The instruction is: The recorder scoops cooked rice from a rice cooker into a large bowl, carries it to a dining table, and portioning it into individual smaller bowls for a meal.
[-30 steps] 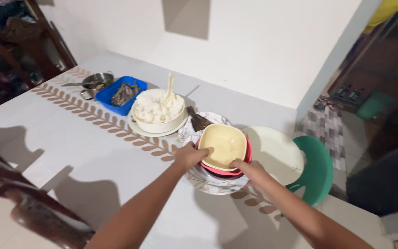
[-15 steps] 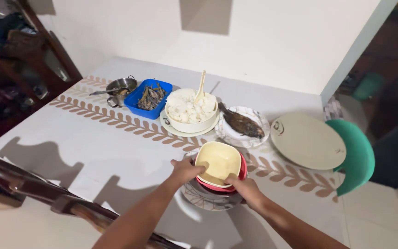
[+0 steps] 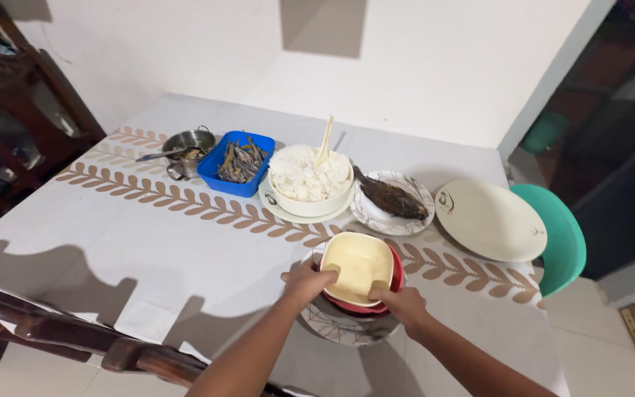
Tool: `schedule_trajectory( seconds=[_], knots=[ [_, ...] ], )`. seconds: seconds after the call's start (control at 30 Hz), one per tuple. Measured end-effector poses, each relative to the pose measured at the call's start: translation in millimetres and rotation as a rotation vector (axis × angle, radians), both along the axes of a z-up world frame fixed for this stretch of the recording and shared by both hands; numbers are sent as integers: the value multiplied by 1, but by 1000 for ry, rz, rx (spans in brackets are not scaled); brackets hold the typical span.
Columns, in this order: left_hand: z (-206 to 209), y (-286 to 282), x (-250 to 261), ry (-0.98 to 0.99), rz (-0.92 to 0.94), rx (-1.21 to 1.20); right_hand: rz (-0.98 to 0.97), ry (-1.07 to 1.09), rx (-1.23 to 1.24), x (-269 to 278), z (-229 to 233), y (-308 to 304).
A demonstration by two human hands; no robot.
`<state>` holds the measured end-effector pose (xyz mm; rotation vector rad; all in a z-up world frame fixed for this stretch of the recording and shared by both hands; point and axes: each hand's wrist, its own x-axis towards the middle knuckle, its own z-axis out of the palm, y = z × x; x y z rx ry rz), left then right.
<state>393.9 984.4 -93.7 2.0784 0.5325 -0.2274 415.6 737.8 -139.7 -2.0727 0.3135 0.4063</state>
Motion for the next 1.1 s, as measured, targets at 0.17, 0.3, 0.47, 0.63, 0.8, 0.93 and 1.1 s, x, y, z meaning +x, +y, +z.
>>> schedule_trajectory(
  seconds=[0.17, 0.3, 0.47, 0.63, 0.8, 0.93, 1.1],
  knots=[
    [13, 5, -10, -12, 31, 35, 58, 197, 230, 7, 16, 10],
    [-2, 34, 1, 18, 73, 50, 39, 286, 133, -4, 29, 37],
    [-18, 96, 8, 49, -53, 60, 121, 298, 171, -13, 48, 84],
    [13, 164, -8, 3, -72, 116, 145, 253, 238, -13, 41, 162],
    [19, 274, -11, -44, -77, 193, 150, 162, 315, -15, 30, 269],
    [32, 345, -17, -72, -110, 203, 72, 185, 471, -31, 47, 345],
    [24, 412, 3, -92, -111, 220, -35, 132, 242, -25, 55, 410]
  ],
)
